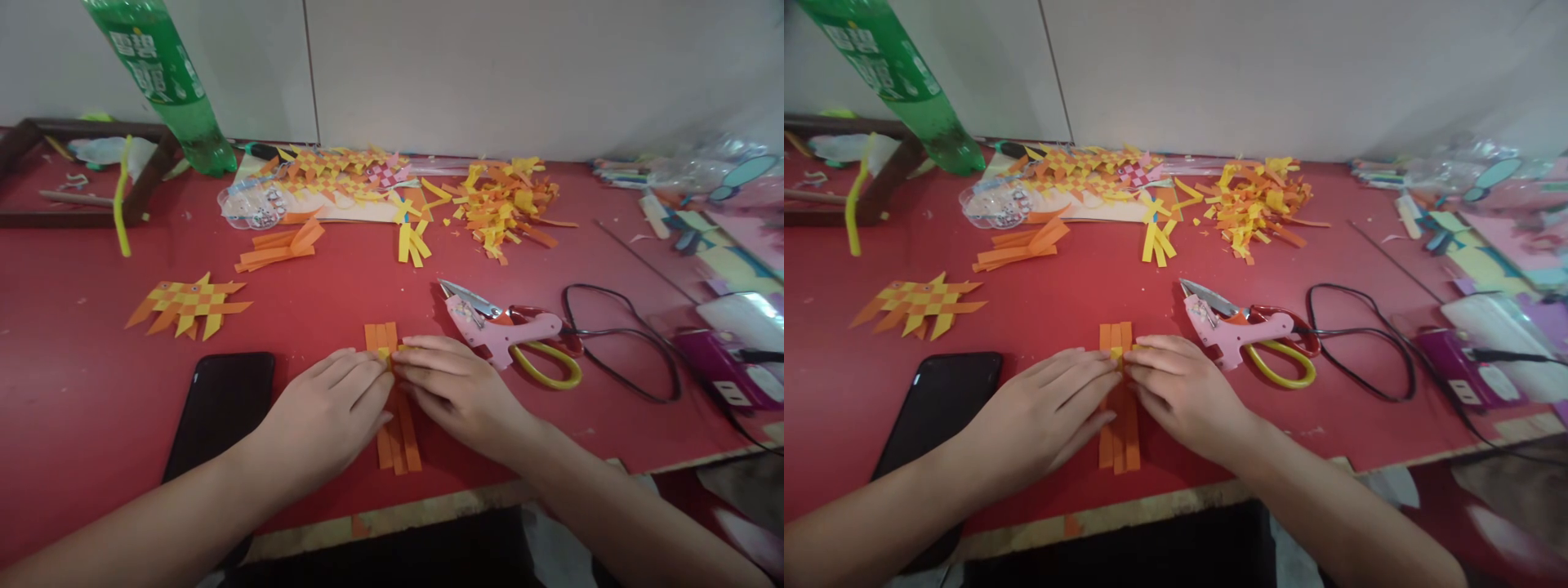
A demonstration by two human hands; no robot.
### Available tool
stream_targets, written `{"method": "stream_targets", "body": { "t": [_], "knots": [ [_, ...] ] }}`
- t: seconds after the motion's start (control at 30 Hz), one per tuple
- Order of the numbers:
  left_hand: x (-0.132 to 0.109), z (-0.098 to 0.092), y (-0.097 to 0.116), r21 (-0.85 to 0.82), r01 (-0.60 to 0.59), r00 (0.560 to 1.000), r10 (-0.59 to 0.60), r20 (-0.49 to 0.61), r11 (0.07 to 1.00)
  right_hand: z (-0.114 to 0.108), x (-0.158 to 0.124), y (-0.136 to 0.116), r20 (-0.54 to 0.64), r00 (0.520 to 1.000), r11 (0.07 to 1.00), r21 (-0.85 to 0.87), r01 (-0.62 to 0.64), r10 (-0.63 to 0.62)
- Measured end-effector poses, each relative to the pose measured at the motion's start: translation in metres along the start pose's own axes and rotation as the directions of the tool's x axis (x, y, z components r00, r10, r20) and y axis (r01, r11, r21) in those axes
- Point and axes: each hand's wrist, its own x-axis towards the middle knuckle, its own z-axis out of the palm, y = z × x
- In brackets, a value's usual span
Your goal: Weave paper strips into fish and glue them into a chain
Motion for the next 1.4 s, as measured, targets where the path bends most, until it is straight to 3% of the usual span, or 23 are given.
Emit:
{"method": "stream_targets", "body": {
  "t": [0.47, 0.77, 1.13, 1.27, 1.4],
  "knots": [
    [-0.001, 0.003, 0.000, 0.022, 0.023, 0.998, -0.025, 0.062, 0.999, 0.000, 0.000, -0.001, 0.017, 0.999, 0.999, 0.017, -0.029, 0.029],
    [0.000, 0.000, 0.000, 0.025, -0.001, 1.000, 0.001, 0.025, 1.000, 0.001, -0.005, -0.003, 0.048, 0.985, 0.985, 0.048, -0.165, 0.163],
    [-0.001, 0.001, 0.003, 0.027, 0.038, 0.993, -0.041, 0.107, 0.999, 0.000, -0.003, -0.003, 0.032, 0.988, 0.987, 0.046, -0.151, 0.150],
    [-0.004, 0.004, 0.003, 0.016, -0.006, 0.995, 0.004, 0.100, 1.000, 0.002, -0.003, -0.003, 0.038, 0.987, 0.987, 0.041, -0.158, 0.156],
    [-0.007, 0.005, 0.002, 0.030, -0.012, 0.996, 0.009, 0.084, 0.999, -0.013, -0.002, -0.008, -0.015, 0.998, 0.998, 0.034, -0.061, 0.061]
  ]
}}
